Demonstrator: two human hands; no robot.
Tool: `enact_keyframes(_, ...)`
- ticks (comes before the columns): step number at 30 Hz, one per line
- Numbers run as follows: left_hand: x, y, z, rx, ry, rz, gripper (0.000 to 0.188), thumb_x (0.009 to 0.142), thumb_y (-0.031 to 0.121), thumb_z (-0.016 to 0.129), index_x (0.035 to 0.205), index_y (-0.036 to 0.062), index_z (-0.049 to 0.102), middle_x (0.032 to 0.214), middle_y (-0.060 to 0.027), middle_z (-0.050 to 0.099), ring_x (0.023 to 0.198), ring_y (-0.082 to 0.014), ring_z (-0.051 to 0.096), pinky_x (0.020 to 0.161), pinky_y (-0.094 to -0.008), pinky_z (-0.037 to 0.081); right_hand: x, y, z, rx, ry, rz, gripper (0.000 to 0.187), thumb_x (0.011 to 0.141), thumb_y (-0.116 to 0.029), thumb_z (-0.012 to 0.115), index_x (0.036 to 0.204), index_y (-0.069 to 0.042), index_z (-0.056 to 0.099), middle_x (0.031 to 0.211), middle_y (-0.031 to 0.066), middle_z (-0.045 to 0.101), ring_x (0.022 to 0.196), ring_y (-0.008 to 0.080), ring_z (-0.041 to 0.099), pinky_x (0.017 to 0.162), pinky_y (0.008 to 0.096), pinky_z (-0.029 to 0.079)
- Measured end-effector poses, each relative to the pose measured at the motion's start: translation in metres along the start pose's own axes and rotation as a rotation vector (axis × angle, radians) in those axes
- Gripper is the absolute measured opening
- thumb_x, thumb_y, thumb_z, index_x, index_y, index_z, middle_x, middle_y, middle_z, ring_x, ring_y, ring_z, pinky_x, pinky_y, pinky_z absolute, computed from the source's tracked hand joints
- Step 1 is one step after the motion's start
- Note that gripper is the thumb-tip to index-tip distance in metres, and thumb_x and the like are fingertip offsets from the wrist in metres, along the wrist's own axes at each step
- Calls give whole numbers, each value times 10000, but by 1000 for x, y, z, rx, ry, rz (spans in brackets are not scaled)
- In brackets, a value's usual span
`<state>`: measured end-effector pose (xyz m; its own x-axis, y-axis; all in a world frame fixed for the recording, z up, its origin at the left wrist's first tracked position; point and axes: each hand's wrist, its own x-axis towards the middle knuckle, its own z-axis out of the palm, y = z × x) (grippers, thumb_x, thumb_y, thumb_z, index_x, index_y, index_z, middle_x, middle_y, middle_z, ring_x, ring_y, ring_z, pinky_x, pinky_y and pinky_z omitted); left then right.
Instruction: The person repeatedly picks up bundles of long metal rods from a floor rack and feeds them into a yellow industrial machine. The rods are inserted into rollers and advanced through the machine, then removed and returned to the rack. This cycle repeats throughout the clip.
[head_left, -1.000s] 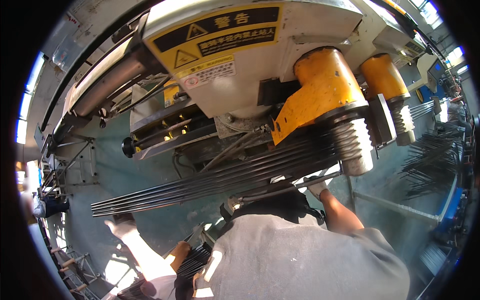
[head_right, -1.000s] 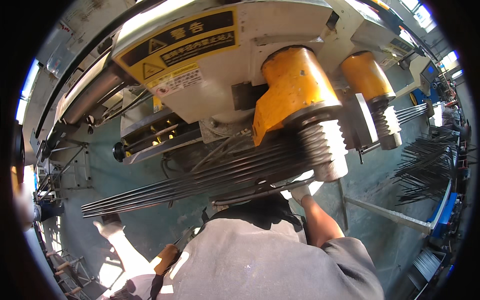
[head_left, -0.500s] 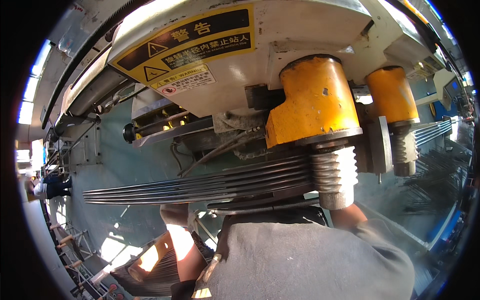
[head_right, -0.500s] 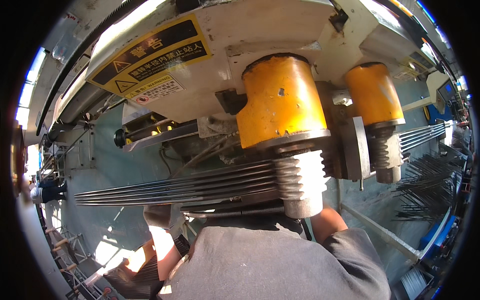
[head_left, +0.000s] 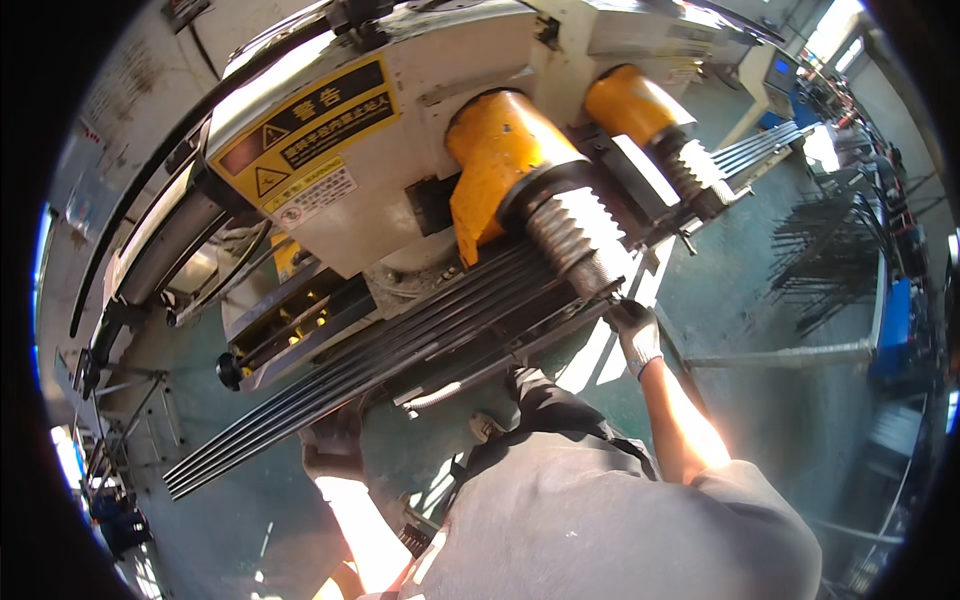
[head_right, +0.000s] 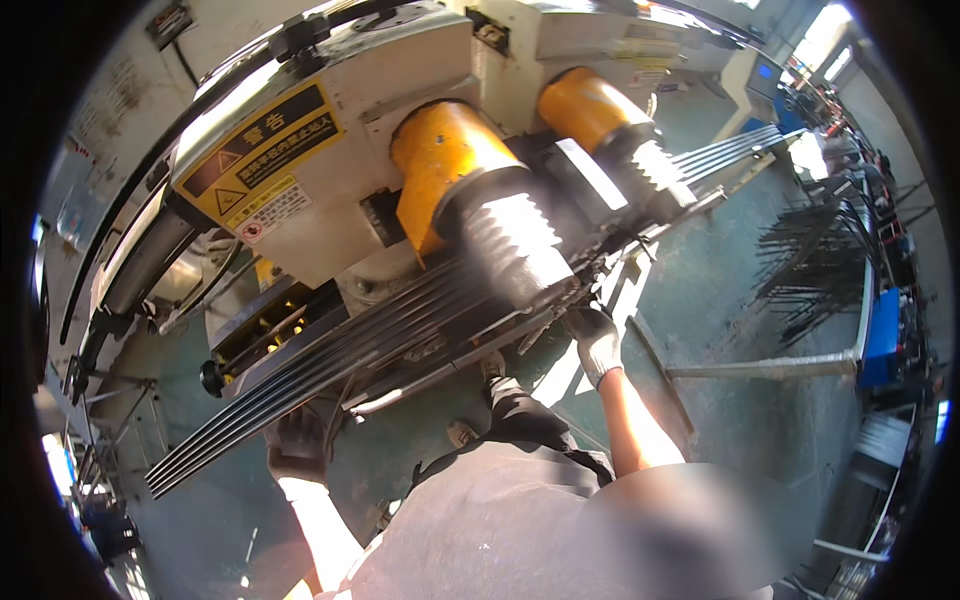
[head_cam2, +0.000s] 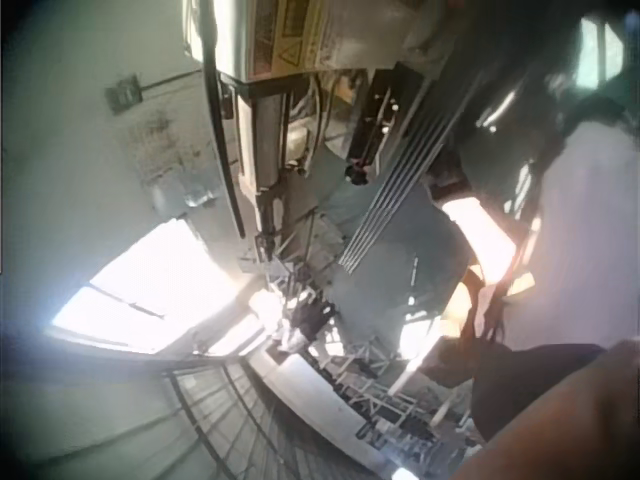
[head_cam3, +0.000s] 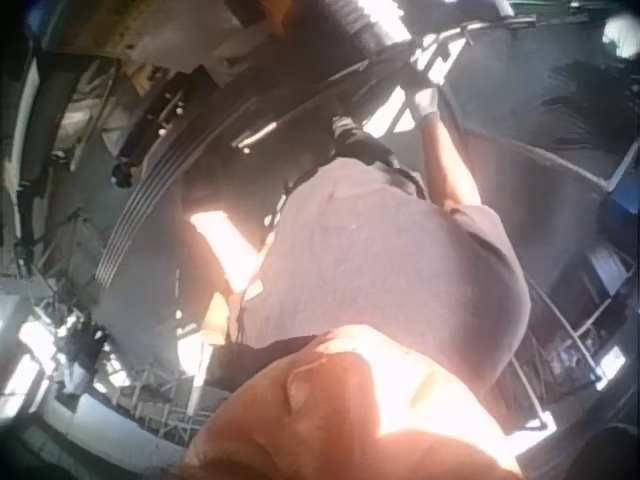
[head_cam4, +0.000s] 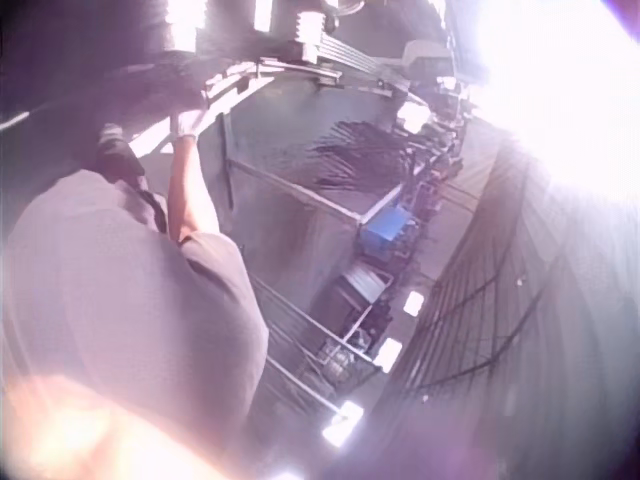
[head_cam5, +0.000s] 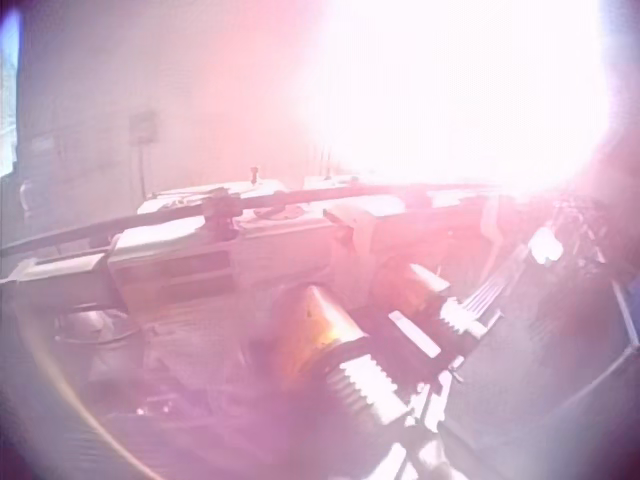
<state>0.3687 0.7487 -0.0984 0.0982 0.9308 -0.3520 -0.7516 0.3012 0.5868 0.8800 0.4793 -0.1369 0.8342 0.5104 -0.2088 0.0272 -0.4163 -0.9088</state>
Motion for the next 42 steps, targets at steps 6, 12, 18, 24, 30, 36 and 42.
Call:
enact_keyframes(6,15,37,5,-60,-588,-129,568,1125,407,544,1547,36,627,1542,-174,677,1347,-352,642,1159,-517,501,-5,-111,-19,581,279,-14,392,1129,-215,673,1408,58,702,1289,108,778,1166,208,740,1041,349,568)
enact_keyframes(12,7,90,-12,287,-375,16,545,1143,328,605,1571,-10,615,1594,-204,652,1434,-345,627,1269,-460,468,13,-170,-5,822,258,-78,349,1165,-335,658,1295,-31,769,1202,67,788,1118,200,711,1041,384,552)
enact_keyframes(18,-16,81,60,300,-70,292,562,1197,388,573,1590,-13,575,1590,-213,645,1398,-353,657,1267,-505,490,27,-199,-3,1021,285,94,364,1188,-375,591,1007,-106,756,894,33,692,830,168,630,792,363,515)
enact_keyframes(24,-46,155,167,349,-243,478,507,1183,385,632,1464,-36,648,1467,-196,715,1364,-321,677,1199,-488,530,45,-191,-7,1060,154,-2,433,1161,-371,578,848,-90,680,777,49,637,694,183,611,648,348,498)
enact_keyframes(30,-63,148,331,413,-247,602,402,1171,197,589,1487,-49,626,1389,-242,754,1195,-313,753,1123,-475,610,68,-192,-28,984,72,60,354,1100,-325,655,882,-54,718,691,107,661,560,255,657,528,379,537)
enact_keyframes(36,-85,119,414,446,-474,743,394,1126,58,505,1497,-19,613,1403,-248,731,1162,-323,725,1142,-498,600,83,-189,-33,943,15,16,280,1088,-244,706,1224,0,731,757,163,722,578,270,702,520,399,572)
enact_keyframes(42,-137,45,498,685,-608,842,417,1123,45,517,1539,2,526,1304,-232,738,1061,-298,734,1017,-457,652,105,-154,-48,450,22,-306,367,1055,-24,687,1421,-24,704,1183,187,772,825,280,819,648,379,654)
